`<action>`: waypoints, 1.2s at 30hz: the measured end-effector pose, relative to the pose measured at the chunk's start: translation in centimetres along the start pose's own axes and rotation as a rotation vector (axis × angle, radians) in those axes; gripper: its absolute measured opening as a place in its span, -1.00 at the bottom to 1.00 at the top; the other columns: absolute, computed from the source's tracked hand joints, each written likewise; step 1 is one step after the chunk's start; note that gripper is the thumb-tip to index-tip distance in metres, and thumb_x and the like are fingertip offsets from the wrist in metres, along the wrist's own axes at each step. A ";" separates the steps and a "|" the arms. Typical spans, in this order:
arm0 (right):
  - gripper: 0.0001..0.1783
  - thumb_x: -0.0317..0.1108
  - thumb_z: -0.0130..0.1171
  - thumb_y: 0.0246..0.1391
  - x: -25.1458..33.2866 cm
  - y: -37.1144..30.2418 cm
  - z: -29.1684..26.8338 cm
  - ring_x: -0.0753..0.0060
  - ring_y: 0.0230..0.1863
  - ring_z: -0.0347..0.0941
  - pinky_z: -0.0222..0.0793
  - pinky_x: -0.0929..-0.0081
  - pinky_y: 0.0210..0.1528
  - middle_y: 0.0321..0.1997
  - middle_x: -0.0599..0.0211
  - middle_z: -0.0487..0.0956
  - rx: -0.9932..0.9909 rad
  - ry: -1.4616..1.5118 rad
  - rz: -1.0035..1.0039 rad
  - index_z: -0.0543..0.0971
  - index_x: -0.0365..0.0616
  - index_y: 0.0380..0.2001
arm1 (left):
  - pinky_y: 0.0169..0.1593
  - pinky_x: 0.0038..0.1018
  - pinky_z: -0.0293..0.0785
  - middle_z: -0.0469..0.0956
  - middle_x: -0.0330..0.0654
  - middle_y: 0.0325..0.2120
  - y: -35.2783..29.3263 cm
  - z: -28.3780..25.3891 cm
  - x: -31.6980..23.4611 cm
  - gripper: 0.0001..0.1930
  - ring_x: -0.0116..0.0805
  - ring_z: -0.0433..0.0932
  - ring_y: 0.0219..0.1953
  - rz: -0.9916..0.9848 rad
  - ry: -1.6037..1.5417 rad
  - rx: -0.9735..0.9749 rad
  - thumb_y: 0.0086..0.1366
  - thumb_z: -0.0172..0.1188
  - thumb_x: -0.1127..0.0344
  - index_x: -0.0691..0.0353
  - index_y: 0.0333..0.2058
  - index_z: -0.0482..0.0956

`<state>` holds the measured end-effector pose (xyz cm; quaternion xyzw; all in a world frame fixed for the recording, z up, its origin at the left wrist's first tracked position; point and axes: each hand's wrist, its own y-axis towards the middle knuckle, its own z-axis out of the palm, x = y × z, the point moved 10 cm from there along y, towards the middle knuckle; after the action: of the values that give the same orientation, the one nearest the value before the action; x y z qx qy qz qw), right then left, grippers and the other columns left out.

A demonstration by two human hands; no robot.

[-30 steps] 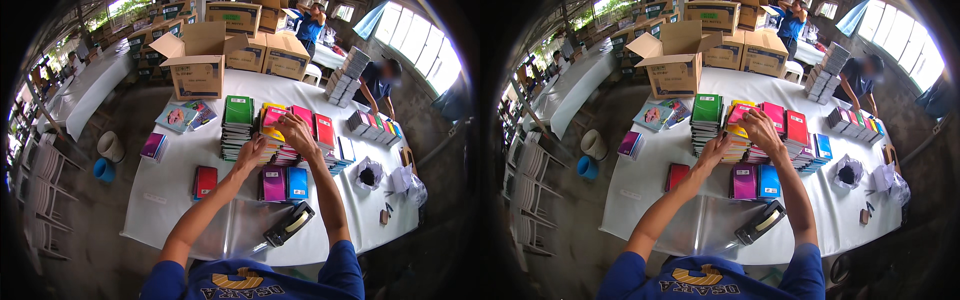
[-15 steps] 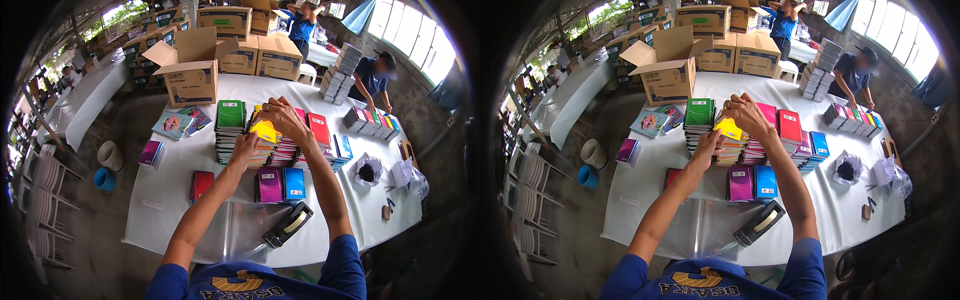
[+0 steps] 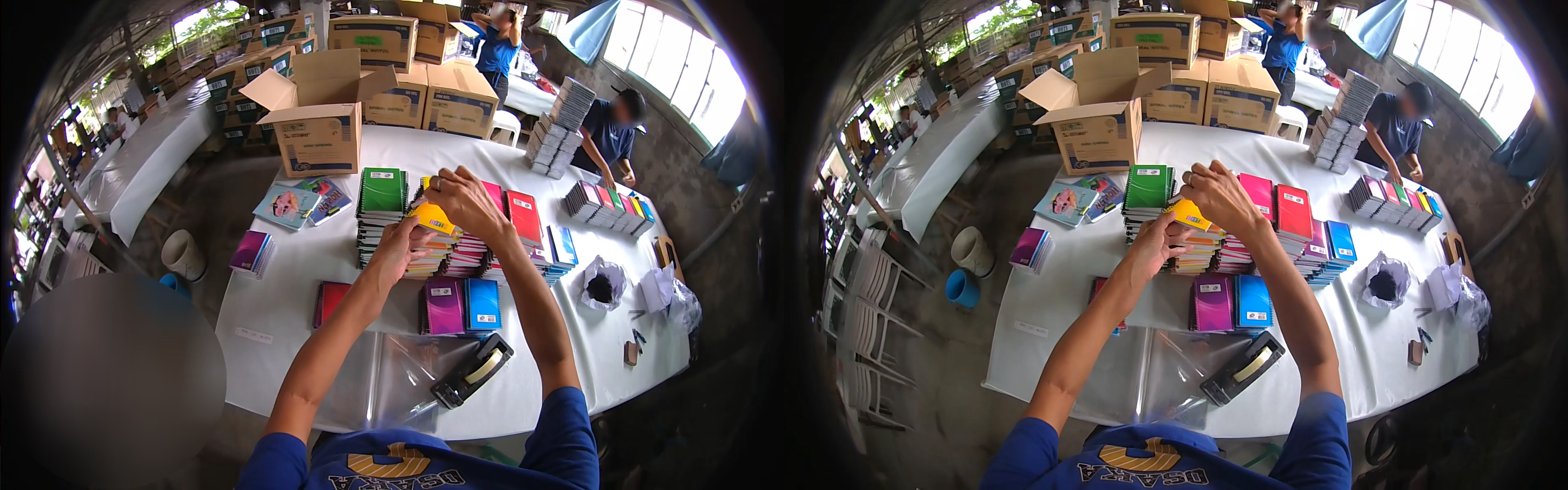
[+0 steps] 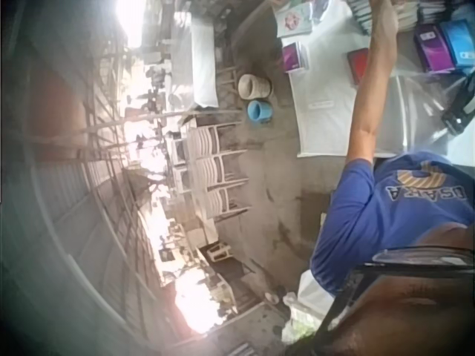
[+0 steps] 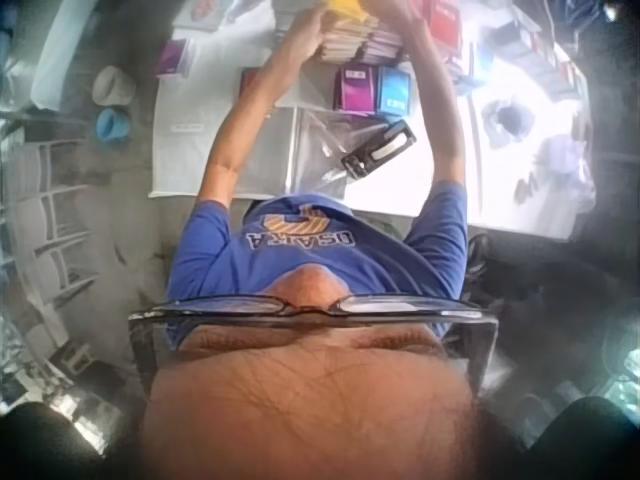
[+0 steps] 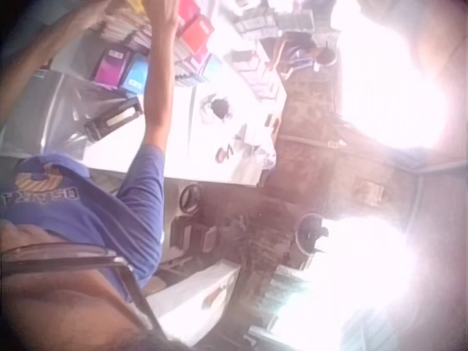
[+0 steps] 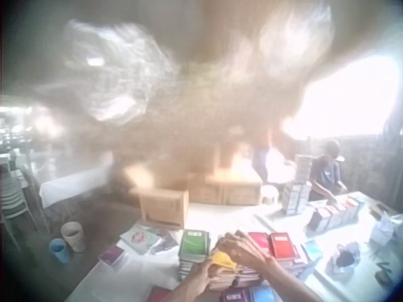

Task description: The person organizes stacks of small colorful notebooks on a table and places them into a clear plastic bag, then seals the bag using a tape dispenser.

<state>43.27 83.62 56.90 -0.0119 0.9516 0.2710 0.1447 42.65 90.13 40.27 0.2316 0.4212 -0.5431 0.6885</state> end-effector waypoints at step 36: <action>-0.73 -0.51 0.22 -0.23 -0.4 0.9 -8.3 0.25 -0.20 0.49 0.44 0.33 -0.21 -0.29 0.30 0.54 -0.076 0.147 0.097 0.61 -0.11 -0.33 | -0.44 -0.51 0.40 0.47 -0.21 -0.58 -3.5 2.6 -5.6 -0.62 -0.56 0.41 -0.54 0.400 0.403 -0.039 0.40 -0.05 0.16 0.46 -0.30 0.49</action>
<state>41.27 80.05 64.25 0.0088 0.9481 0.3119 0.0609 39.92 90.15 46.77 0.3999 0.5059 -0.3314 0.6887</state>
